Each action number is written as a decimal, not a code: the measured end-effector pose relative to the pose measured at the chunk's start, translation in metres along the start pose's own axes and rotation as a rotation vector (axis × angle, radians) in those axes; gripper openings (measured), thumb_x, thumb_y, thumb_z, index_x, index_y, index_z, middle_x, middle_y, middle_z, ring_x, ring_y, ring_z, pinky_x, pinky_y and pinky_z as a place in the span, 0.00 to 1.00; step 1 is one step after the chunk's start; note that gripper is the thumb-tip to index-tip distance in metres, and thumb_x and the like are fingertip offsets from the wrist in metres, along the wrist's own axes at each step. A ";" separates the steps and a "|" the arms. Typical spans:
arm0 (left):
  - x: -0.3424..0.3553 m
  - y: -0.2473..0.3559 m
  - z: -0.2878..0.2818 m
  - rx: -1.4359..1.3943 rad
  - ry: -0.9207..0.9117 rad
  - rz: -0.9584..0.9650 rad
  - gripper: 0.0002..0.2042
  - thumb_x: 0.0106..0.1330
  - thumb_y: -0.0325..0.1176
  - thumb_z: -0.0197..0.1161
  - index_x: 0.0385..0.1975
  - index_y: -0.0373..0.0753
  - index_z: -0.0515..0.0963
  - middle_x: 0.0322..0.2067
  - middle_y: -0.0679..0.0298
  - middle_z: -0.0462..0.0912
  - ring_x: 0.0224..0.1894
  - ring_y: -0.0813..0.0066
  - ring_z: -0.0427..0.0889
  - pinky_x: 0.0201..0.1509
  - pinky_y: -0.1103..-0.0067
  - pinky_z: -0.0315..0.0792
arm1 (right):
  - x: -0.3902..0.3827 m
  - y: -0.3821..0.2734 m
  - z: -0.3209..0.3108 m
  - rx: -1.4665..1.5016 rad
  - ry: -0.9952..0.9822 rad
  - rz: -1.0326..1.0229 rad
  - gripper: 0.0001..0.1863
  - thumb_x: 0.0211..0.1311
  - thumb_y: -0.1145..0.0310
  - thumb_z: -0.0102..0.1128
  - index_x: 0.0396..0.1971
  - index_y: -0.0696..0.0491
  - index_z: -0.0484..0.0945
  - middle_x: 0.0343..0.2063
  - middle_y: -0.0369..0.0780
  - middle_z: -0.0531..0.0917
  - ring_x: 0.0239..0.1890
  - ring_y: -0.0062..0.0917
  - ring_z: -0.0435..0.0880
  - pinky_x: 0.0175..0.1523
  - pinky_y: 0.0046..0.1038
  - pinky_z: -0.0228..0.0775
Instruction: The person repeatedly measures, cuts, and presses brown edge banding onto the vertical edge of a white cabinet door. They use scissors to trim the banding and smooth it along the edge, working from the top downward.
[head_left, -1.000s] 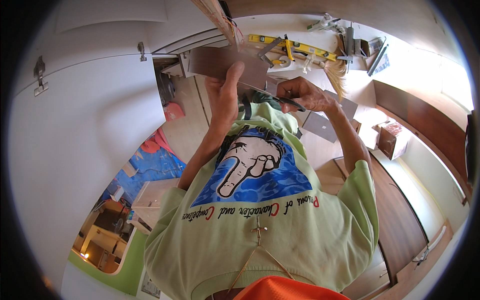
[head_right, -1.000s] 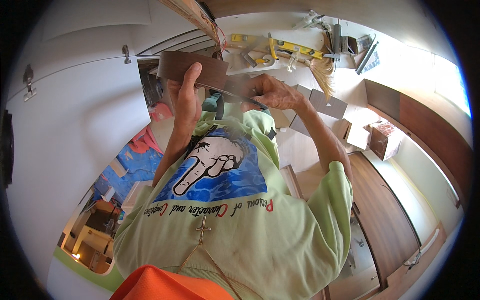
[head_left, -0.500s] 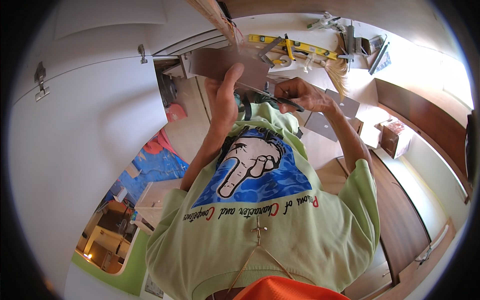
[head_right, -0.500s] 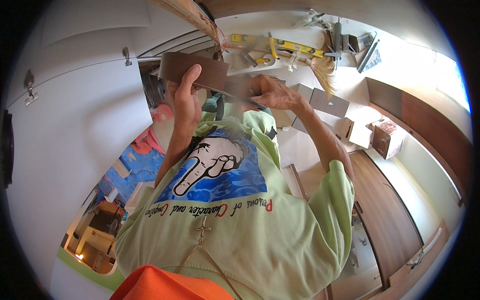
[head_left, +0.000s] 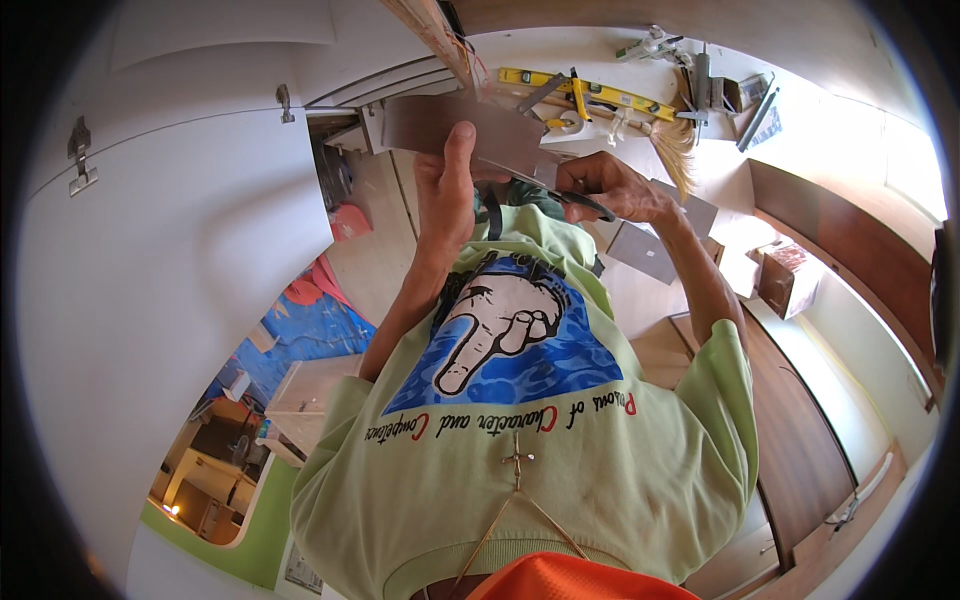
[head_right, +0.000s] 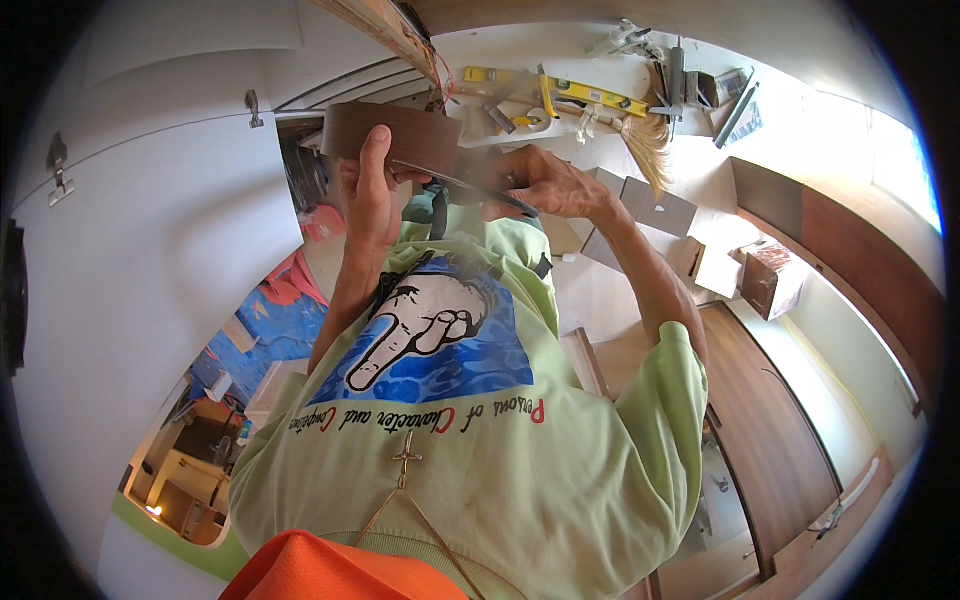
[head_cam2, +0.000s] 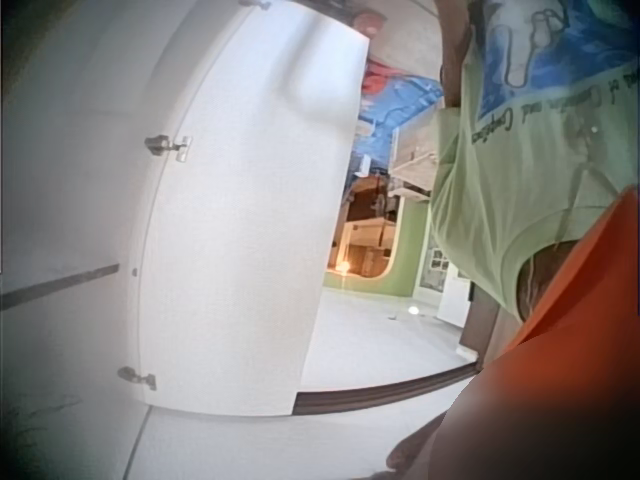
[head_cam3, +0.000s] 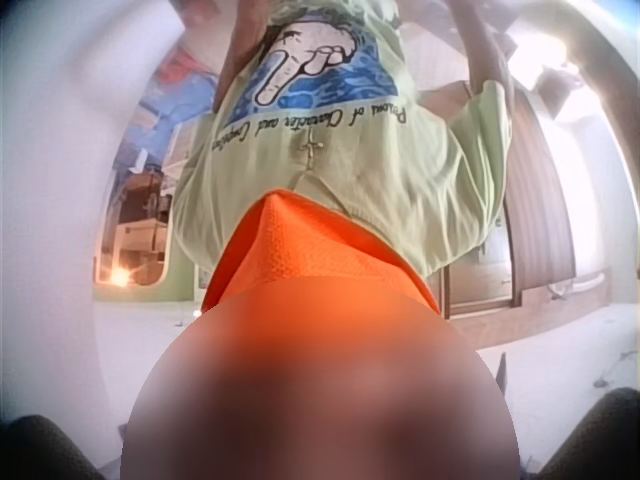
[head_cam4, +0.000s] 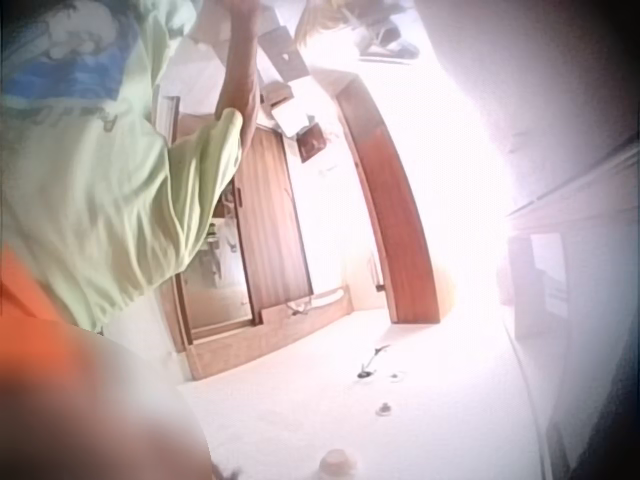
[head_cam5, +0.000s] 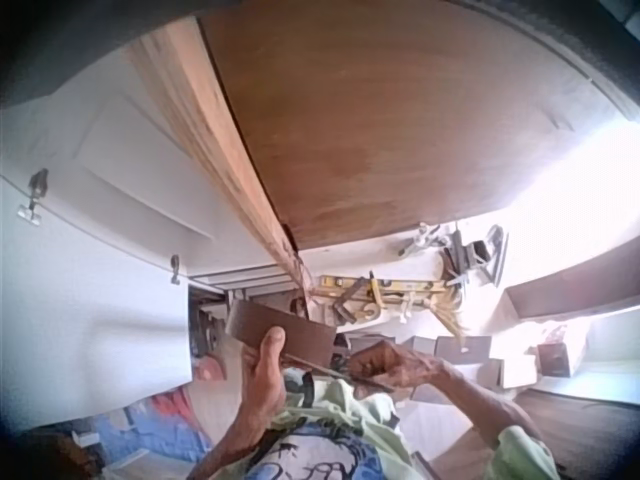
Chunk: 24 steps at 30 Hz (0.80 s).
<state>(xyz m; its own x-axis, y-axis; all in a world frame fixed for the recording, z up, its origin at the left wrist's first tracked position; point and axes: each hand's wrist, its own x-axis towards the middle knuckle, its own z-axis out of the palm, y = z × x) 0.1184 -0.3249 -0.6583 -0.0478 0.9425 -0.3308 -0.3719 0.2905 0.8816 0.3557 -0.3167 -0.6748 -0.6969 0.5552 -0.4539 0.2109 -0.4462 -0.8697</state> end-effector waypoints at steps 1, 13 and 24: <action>0.000 0.001 0.000 -0.001 -0.006 0.003 0.15 0.72 0.41 0.59 0.52 0.39 0.75 0.40 0.62 0.84 0.34 0.72 0.87 0.27 0.77 0.83 | 0.000 0.000 0.001 -0.008 -0.002 0.006 0.20 0.56 0.53 0.75 0.29 0.57 0.82 0.16 0.29 0.71 0.22 0.13 0.65 0.27 0.25 0.55; -0.006 0.001 -0.003 0.043 -0.013 0.011 0.15 0.73 0.41 0.59 0.51 0.38 0.75 0.40 0.62 0.84 0.34 0.72 0.87 0.27 0.77 0.80 | -0.001 -0.001 0.003 -0.033 -0.031 0.055 0.21 0.54 0.55 0.77 0.35 0.58 0.83 0.20 0.29 0.75 0.25 0.13 0.66 0.30 0.26 0.59; -0.010 -0.002 -0.006 0.080 -0.010 0.026 0.14 0.73 0.41 0.58 0.49 0.38 0.76 0.38 0.62 0.84 0.33 0.72 0.87 0.28 0.77 0.80 | -0.001 0.004 0.007 -0.017 -0.036 -0.030 0.24 0.55 0.55 0.76 0.44 0.58 0.85 0.22 0.30 0.79 0.25 0.12 0.68 0.29 0.25 0.60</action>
<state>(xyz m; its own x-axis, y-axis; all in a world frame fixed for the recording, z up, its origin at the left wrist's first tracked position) 0.1144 -0.3362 -0.6590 -0.0466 0.9514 -0.3043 -0.2956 0.2779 0.9140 0.3525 -0.3235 -0.6767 -0.7274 0.5424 -0.4203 0.2006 -0.4176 -0.8862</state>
